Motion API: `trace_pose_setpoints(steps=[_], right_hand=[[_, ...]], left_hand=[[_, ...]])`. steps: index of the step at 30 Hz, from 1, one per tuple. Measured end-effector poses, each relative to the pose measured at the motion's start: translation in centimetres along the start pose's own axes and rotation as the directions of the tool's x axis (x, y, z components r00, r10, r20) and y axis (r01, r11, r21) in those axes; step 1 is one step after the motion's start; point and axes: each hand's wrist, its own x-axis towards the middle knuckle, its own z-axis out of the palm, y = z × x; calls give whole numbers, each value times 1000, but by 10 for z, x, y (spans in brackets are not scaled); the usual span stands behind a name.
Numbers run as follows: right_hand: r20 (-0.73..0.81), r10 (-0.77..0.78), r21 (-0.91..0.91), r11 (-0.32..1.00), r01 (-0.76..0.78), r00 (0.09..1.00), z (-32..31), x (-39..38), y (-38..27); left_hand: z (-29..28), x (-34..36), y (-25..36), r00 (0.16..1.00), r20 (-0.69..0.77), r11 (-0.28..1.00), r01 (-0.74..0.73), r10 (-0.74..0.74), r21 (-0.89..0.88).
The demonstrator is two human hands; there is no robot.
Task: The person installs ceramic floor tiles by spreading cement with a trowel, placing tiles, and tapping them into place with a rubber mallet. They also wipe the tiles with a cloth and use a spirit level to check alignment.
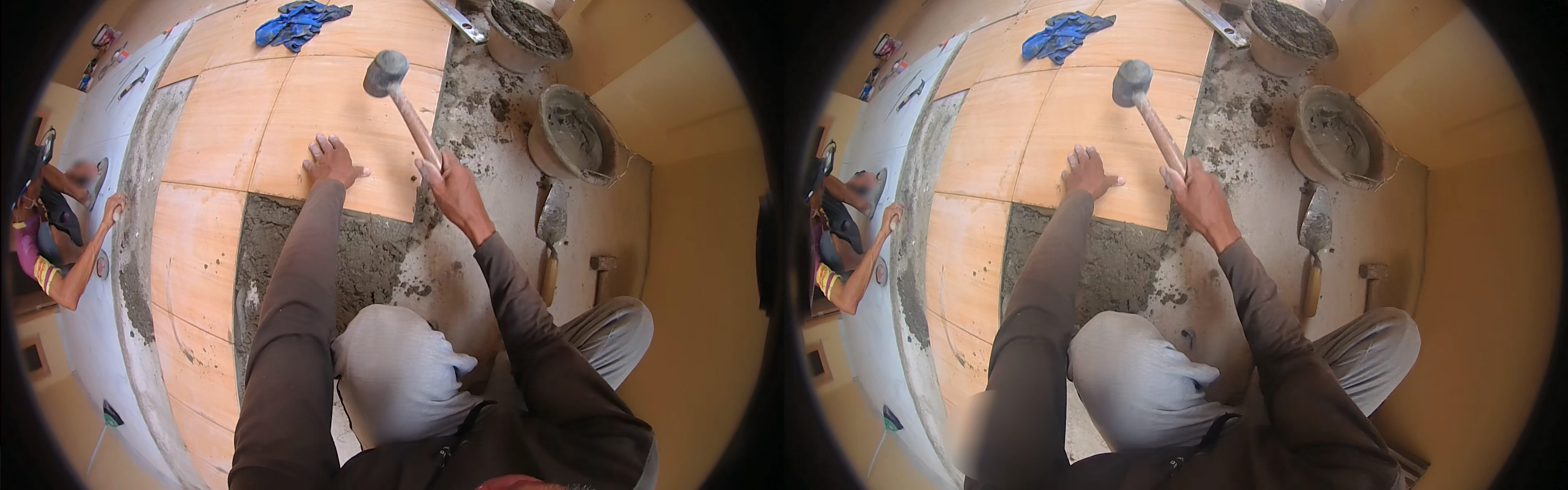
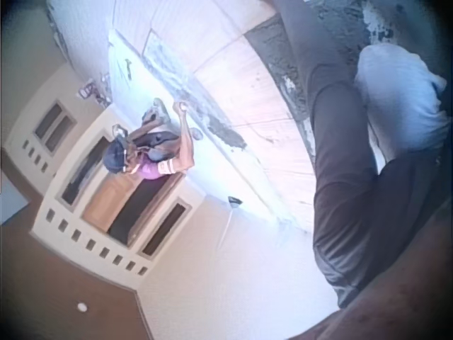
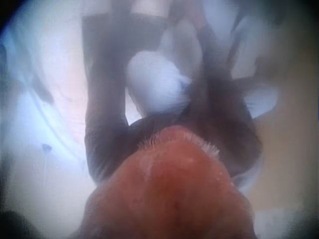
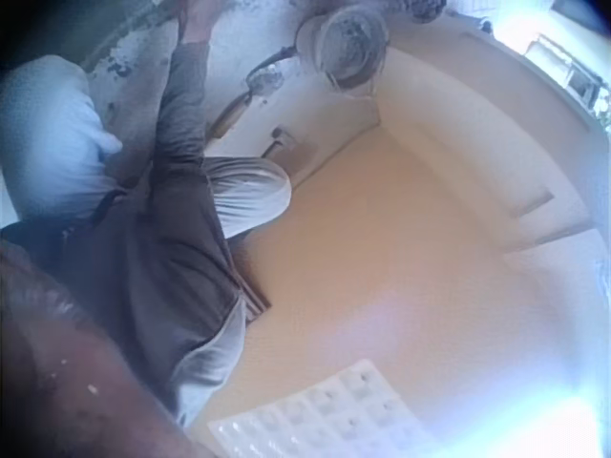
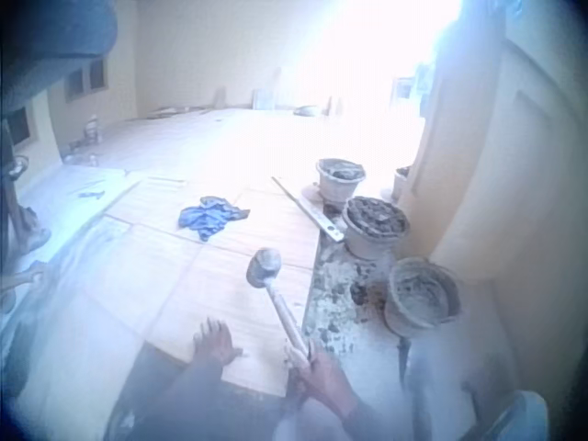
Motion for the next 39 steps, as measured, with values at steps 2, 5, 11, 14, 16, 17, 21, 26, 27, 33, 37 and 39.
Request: trace_pose_setpoints(steps=[2,5,11,14,16,17,21,26,27,33,37,39], right_hand=[[-78,-47,-47,998,44,996,-11,-15,-9],[-196,-160,-86,986,146,967,7,-24,32],[-115,-56,-70,996,48,992,-7,-16,-1],[-152,-110,40,992,118,982,-17,-23,-21],[-223,-155,71,982,174,962,-5,-29,-10],[-241,-173,54,980,192,955,-6,-30,-3],[-183,-94,76,991,110,979,-8,-13,16],[-232,-104,25,993,113,967,-27,50,16],[-242,-135,-36,991,130,961,-29,68,14],[-263,-230,-343,930,132,937,-26,179,39],[-222,-245,-296,939,174,944,-42,206,21],[-239,-290,-284,934,219,927,-39,188,6]], left_hand=[[5,-4,2,1000,4,1000,-11,11,-7],[-3,-4,10,1000,-9,1000,-4,4,-4],[-8,-6,11,1000,-7,1000,-6,6,16],[-5,-3,7,999,-35,999,-34,33,-29],[-8,-5,6,1000,-19,1000,-21,21,-3],[-7,-7,9,1000,-5,1000,-22,22,7],[-8,-8,8,999,-12,998,-43,43,-34],[-4,-6,7,1000,15,995,-13,14,-103],[-4,-8,6,1000,26,996,-3,6,-92],[-11,-5,20,999,8,997,-41,41,-67],[-13,-5,14,1000,-2,998,-30,30,-46],[-4,-11,6,1000,15,999,-16,17,-41]])
